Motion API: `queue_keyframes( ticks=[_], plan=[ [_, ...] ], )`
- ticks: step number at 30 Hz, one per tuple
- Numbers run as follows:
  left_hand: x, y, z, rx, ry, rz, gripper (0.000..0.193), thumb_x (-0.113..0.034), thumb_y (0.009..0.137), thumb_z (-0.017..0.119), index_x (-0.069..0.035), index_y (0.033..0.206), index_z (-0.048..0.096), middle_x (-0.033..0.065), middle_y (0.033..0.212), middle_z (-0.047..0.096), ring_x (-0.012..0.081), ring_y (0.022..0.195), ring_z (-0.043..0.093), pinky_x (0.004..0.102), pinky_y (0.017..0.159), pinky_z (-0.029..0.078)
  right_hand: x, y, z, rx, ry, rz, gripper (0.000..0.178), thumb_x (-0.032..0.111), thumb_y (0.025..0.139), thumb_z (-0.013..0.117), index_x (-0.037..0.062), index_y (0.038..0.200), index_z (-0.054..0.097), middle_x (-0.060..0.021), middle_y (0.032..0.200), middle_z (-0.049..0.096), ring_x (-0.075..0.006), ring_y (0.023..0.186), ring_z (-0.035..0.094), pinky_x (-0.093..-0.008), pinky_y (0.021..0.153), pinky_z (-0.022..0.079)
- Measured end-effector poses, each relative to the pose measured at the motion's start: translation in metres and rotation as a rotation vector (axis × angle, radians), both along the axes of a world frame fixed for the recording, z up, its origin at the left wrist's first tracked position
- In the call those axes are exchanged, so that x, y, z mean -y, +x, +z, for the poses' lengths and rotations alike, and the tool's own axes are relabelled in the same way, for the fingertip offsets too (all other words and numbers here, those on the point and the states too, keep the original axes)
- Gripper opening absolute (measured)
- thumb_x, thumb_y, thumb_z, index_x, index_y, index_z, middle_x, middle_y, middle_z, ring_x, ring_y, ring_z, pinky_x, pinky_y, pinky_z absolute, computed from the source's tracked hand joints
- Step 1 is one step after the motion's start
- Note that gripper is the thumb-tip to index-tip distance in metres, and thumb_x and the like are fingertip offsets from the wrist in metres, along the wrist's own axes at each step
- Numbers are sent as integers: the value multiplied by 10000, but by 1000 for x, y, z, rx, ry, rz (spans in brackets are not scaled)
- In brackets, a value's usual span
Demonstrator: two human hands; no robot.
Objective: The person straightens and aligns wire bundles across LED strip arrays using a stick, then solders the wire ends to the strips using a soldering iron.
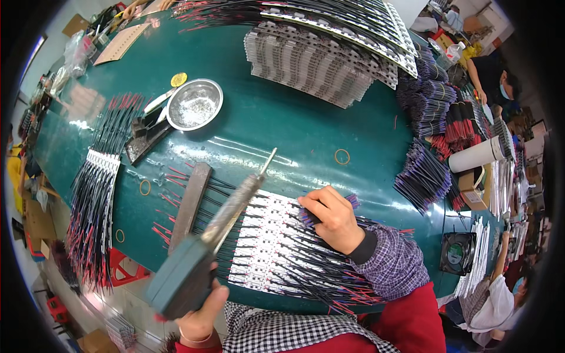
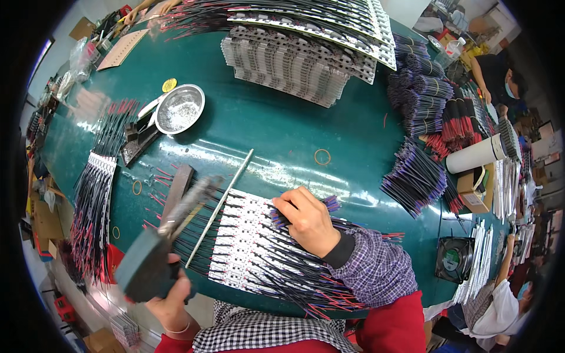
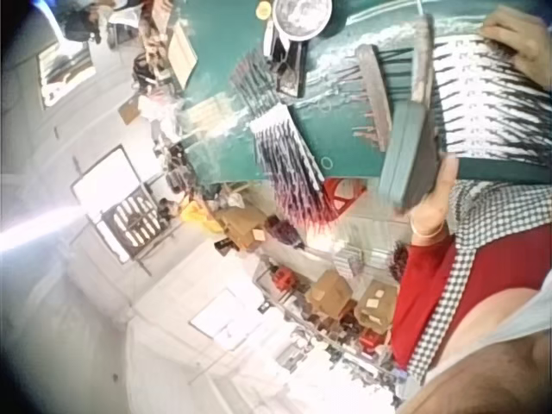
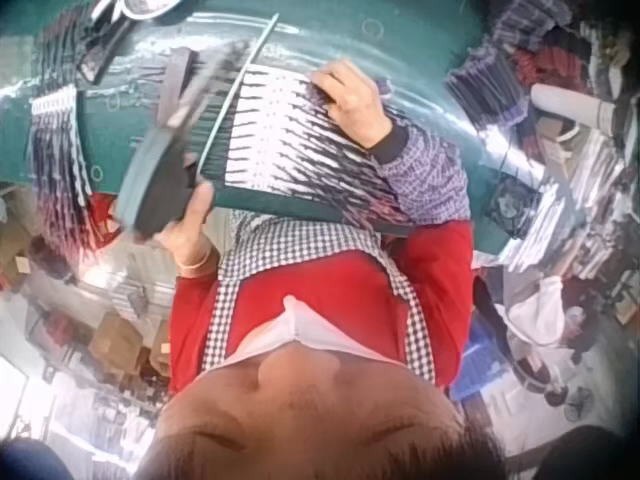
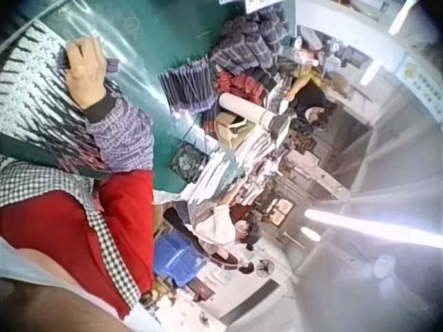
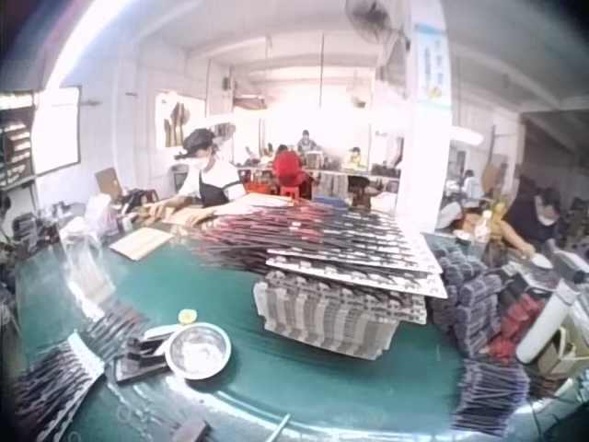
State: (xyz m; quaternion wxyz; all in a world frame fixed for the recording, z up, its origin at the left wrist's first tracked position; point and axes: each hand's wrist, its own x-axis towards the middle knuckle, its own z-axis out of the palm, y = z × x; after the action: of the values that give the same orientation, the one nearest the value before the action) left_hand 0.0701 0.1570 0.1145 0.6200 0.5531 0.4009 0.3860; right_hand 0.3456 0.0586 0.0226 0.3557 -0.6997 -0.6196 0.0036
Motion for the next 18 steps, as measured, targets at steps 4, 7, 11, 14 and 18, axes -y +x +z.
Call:
queue_keyframes(
  ticks=[4,7,11,14,18],
  plan=[
    [2,2,-19,-152,-132,-51,507,46,745,796,48,1226,637,137,1105,699,155,825,651,284,738,534,-4,-5,5,12,-15,24,506,-157,566,617,-22,1050,667,-125,965,615,-299,874,613,-386,720,540],
    [-2,0,-33,-263,-31,-161,508,29,763,789,38,1244,627,119,1120,691,162,889,649,285,787,526,-9,-5,4,24,5,51,469,-144,597,614,-17,1045,666,-118,967,612,-288,870,608,-381,709,539],
    [-6,10,-44,-290,101,-196,353,-32,769,818,51,1091,702,112,1030,717,153,822,667,278,740,537,-15,-4,1,52,-19,62,419,-121,619,623,-10,1021,667,-107,949,604,-272,852,601,-371,689,533],
    [-6,14,-45,-302,18,-224,346,-22,767,804,60,1084,693,109,994,693,153,815,654,275,726,522,-18,-4,1,33,-20,79,471,-141,563,632,-23,1018,676,-117,947,628,-284,818,606,-374,663,508],
    [-10,21,-42,-313,-19,-292,328,-11,772,789,60,1078,694,108,978,672,153,814,643,273,710,512,-19,-4,4,62,-42,73,389,-107,615,626,-14,990,665,-107,935,608,-269,820,596,-365,670,516]
  ],
)
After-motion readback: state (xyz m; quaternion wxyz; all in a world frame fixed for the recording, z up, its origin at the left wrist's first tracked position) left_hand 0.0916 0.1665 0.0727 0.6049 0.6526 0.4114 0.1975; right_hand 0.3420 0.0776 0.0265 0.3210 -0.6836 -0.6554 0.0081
